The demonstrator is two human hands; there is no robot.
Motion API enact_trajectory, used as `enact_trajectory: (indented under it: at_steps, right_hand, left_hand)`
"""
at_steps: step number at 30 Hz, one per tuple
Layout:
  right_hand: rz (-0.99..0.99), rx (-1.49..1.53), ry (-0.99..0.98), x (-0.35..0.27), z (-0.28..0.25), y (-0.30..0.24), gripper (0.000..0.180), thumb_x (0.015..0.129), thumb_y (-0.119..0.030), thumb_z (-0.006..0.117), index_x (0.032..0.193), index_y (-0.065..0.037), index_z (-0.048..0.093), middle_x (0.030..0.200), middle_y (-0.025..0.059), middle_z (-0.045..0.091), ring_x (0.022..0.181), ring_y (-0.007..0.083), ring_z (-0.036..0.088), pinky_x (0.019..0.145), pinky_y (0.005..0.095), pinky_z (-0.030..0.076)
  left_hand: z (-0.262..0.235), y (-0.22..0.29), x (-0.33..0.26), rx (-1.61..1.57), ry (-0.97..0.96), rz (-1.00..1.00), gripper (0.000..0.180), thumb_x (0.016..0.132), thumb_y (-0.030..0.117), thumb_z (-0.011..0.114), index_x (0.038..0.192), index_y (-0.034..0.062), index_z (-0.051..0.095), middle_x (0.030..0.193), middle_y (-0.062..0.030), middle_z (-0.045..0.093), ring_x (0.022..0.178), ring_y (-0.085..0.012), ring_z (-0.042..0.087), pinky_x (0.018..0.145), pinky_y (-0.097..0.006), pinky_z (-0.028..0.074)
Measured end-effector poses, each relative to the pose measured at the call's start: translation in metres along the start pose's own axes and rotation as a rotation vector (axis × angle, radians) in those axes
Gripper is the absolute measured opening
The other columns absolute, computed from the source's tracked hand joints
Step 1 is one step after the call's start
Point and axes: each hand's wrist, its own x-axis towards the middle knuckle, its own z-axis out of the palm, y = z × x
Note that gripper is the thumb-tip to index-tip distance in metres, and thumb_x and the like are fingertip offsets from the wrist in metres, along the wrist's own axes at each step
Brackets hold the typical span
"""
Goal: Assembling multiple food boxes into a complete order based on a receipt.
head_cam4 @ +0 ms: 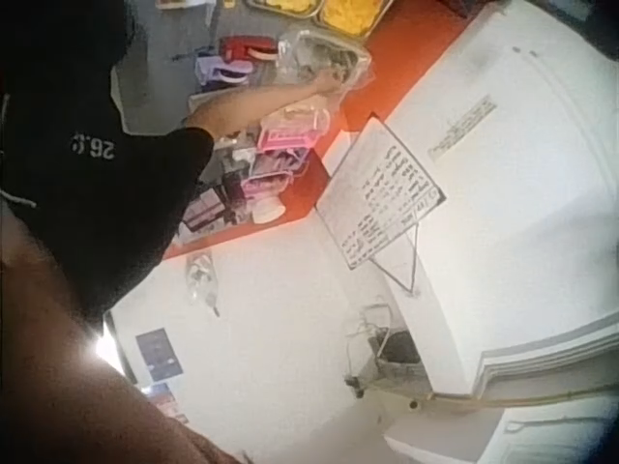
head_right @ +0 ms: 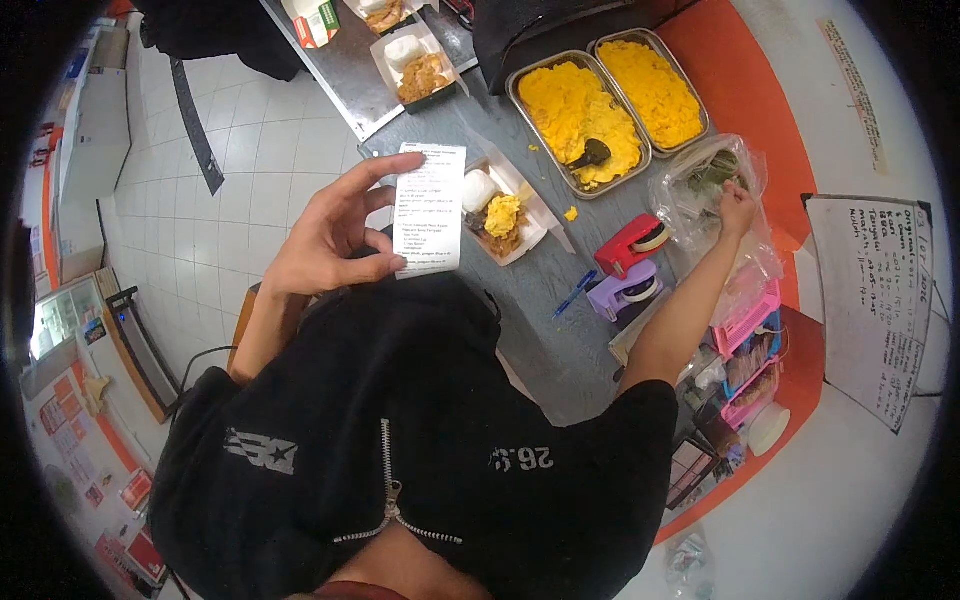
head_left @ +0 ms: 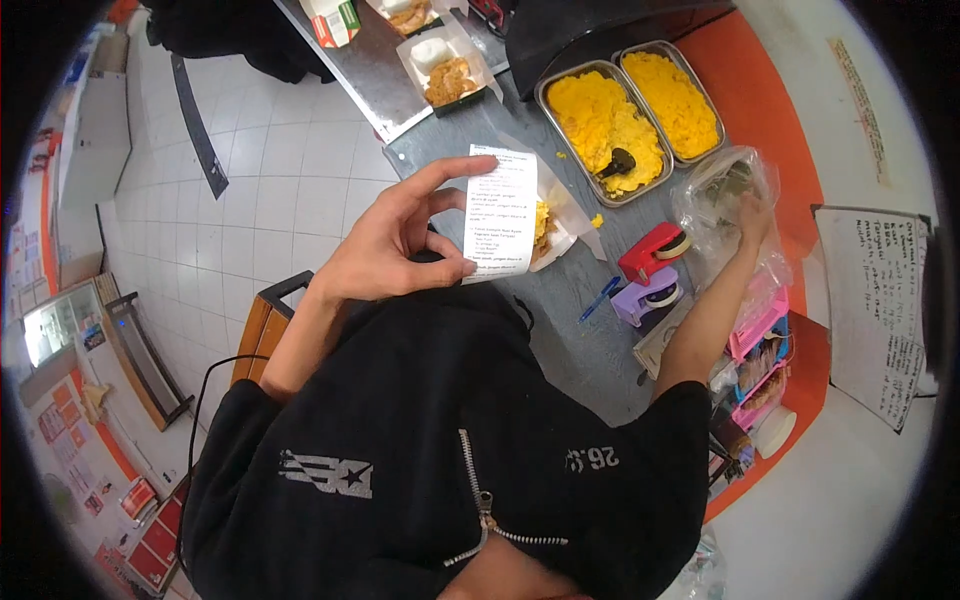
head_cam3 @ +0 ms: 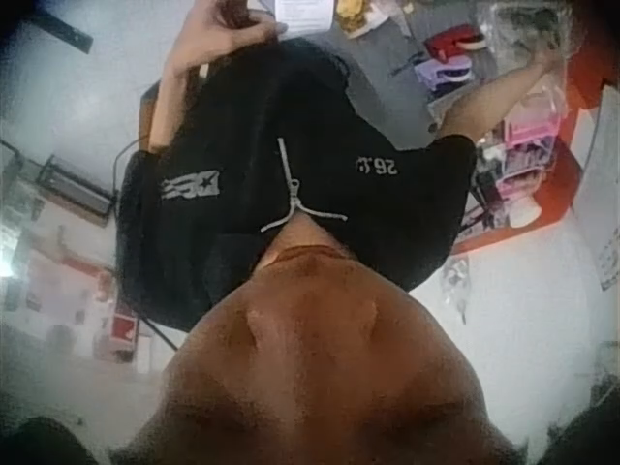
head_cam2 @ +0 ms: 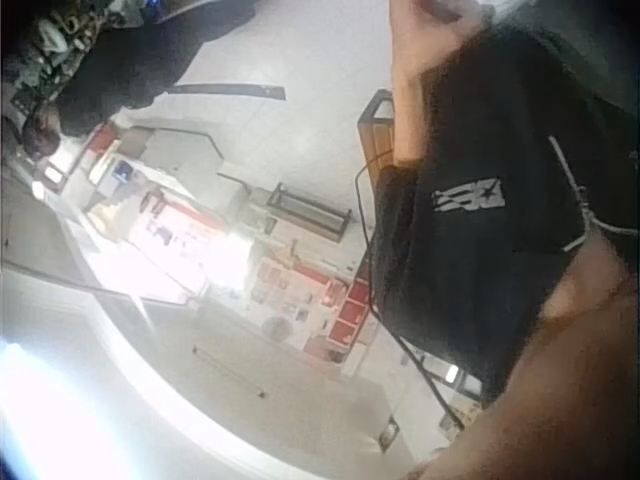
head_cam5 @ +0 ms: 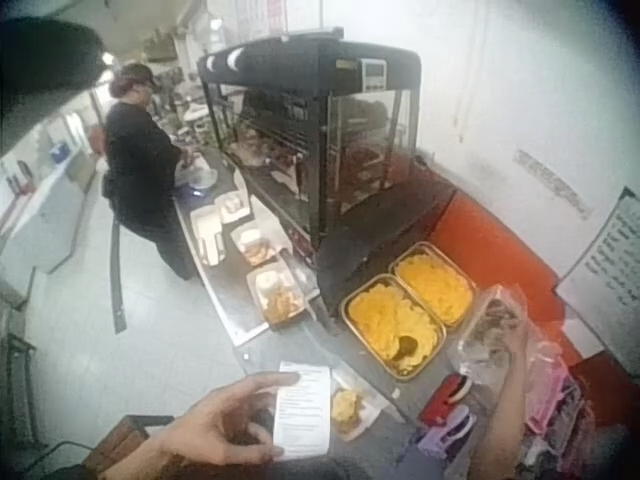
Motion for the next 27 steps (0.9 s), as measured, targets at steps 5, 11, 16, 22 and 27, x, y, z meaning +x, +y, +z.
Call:
enact_trajectory:
  at_steps: [5, 11, 16, 22, 27]
  right_hand:
    - [0.042, -0.117, -0.033, 0.008, -0.013, 0.021, 0.024, 0.088, -0.019, 0.067, 0.104, -0.002, 0.071, 0.094, 0.0153, 0.072, 0.089, 0.0235, 0.07, 0.077, 0.0366, 0.052]
    - [0.32, 0.774, 0.239, -0.025, -0.012, 0.0, 0.036, 0.086, 0.0, 0.064, 0.121, -0.001, 0.055, 0.102, 0.015, 0.068, 0.089, 0.0219, 0.069, 0.07, 0.0331, 0.054]
    - [0.161, 0.416, 0.03, -0.048, -0.045, 0.003, 0.027, 0.081, -0.011, 0.077, 0.106, -0.001, 0.072, 0.1, 0.0121, 0.07, 0.091, 0.0193, 0.067, 0.079, 0.0316, 0.053]
    - [0.33, 0.996, 0.049, -0.05, -0.027, -0.018, 0.032, 0.078, -0.002, 0.076, 0.108, 0.005, 0.066, 0.094, 0.0111, 0.071, 0.078, 0.0196, 0.068, 0.076, 0.0311, 0.054]
    - [0.28, 0.6, 0.054, -0.064, -0.046, -0.023, 0.035, 0.08, -0.007, 0.079, 0.108, 0.004, 0.061, 0.094, 0.0112, 0.07, 0.076, 0.0185, 0.068, 0.074, 0.0313, 0.054]
  left_hand:
    - [-0.002, -0.005, -0.002, -0.028, -0.038, 0.038, 0.075, 0.076, -0.013, 0.067, 0.145, -0.0024, 0.038, 0.144, -0.0162, 0.04, 0.117, -0.0212, 0.053, 0.081, -0.028, 0.062]
    - [-0.001, -0.011, -0.006, -0.015, 0.002, 0.076, 0.074, 0.076, -0.014, 0.066, 0.144, -0.0027, 0.038, 0.146, -0.0147, 0.038, 0.119, -0.0209, 0.052, 0.081, -0.028, 0.062]
    - [-0.007, -0.013, -0.009, -0.062, -0.013, 0.01, 0.075, 0.076, -0.014, 0.066, 0.145, -0.0007, 0.038, 0.147, -0.0139, 0.038, 0.12, -0.0216, 0.05, 0.08, -0.027, 0.061]
    - [-0.002, -0.011, -0.01, -0.063, 0.071, -0.029, 0.076, 0.073, -0.016, 0.066, 0.143, -0.0034, 0.039, 0.149, -0.0165, 0.037, 0.129, -0.0249, 0.046, 0.074, -0.024, 0.061]
    - [-0.006, -0.014, -0.001, -0.076, 0.059, -0.035, 0.076, 0.073, -0.018, 0.065, 0.144, -0.0042, 0.038, 0.148, -0.0156, 0.037, 0.127, -0.0235, 0.047, 0.075, -0.024, 0.06]
